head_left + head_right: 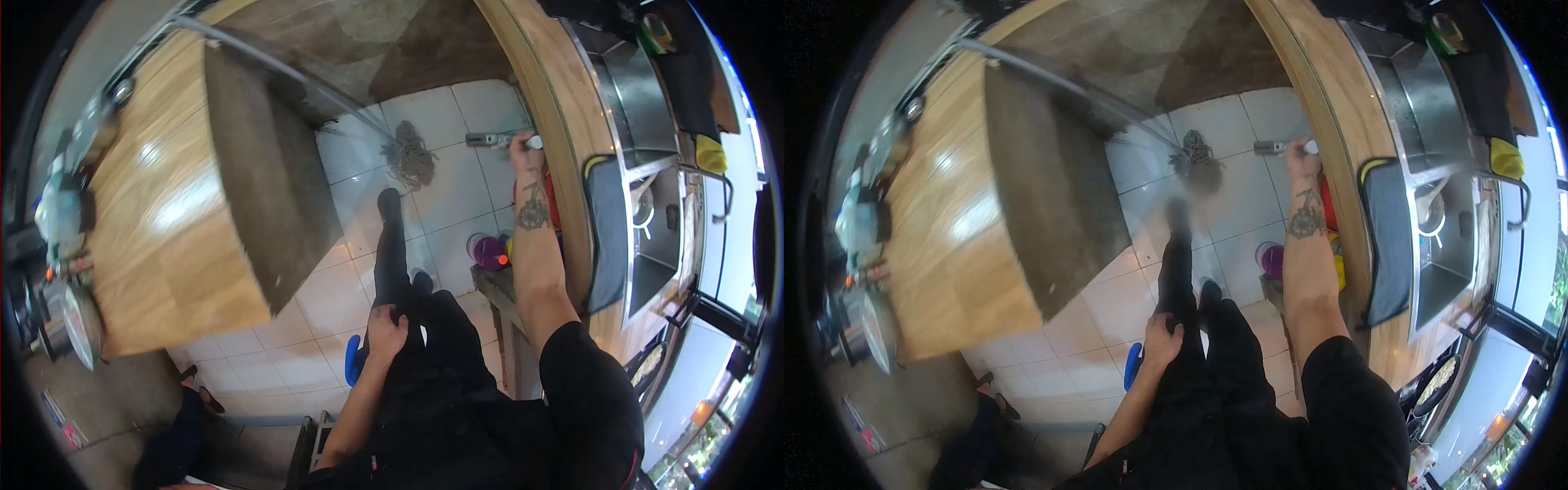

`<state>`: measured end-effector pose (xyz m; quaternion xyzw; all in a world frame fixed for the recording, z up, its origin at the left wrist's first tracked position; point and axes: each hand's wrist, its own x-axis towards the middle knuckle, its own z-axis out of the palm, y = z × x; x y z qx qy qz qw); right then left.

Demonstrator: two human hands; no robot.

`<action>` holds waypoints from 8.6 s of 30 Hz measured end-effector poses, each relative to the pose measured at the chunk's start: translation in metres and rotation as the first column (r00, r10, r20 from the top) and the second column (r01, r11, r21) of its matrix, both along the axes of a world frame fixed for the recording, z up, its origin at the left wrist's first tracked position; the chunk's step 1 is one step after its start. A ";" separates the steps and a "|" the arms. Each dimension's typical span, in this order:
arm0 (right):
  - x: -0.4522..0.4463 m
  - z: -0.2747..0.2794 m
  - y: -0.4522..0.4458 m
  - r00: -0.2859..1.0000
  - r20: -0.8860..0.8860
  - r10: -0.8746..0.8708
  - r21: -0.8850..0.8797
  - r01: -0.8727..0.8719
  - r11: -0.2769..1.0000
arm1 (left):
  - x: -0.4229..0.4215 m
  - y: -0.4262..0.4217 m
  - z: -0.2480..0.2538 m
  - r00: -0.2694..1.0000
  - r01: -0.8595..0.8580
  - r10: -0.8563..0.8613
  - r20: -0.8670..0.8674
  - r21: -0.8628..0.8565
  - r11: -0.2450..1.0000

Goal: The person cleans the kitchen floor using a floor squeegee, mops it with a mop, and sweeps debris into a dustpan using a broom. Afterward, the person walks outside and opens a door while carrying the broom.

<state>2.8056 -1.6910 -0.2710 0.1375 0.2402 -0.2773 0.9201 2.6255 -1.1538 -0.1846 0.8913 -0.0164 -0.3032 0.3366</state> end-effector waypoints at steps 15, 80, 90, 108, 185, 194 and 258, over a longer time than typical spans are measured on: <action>0.246 -0.034 -0.112 0.932 0.321 -0.167 -0.604 0.338 0.721 | 0.193 -0.114 -0.029 0.929 0.364 -0.368 -0.041 0.288 0.886; -0.269 0.794 0.247 0.907 -0.228 0.355 -0.953 -0.282 0.109 | -0.123 0.199 -0.067 0.963 -0.079 -0.033 0.268 0.396 0.915; -0.256 0.702 0.476 0.921 -0.233 0.312 -0.972 -0.211 -0.104 | -0.219 0.375 -0.011 0.614 -0.786 0.722 0.318 0.172 0.594; -0.136 0.594 0.826 0.246 0.188 0.951 -0.976 -0.060 0.208 | -0.155 0.539 0.255 0.125 -0.720 0.729 0.673 -0.444 0.534; -0.155 0.311 1.290 -0.226 -0.905 -0.359 0.353 0.070 -0.933 | -0.045 0.938 -0.098 0.811 -0.584 0.582 -0.063 -0.150 0.798; -0.093 0.182 1.546 -0.264 -0.894 -0.362 0.266 0.338 -0.903 | -0.071 1.180 -0.246 0.552 -0.834 0.769 0.323 0.216 0.508; -0.080 0.351 1.384 0.201 -0.892 0.404 0.226 0.974 0.014 | -0.079 0.819 -0.185 -0.319 -0.948 0.931 0.178 -0.084 -0.308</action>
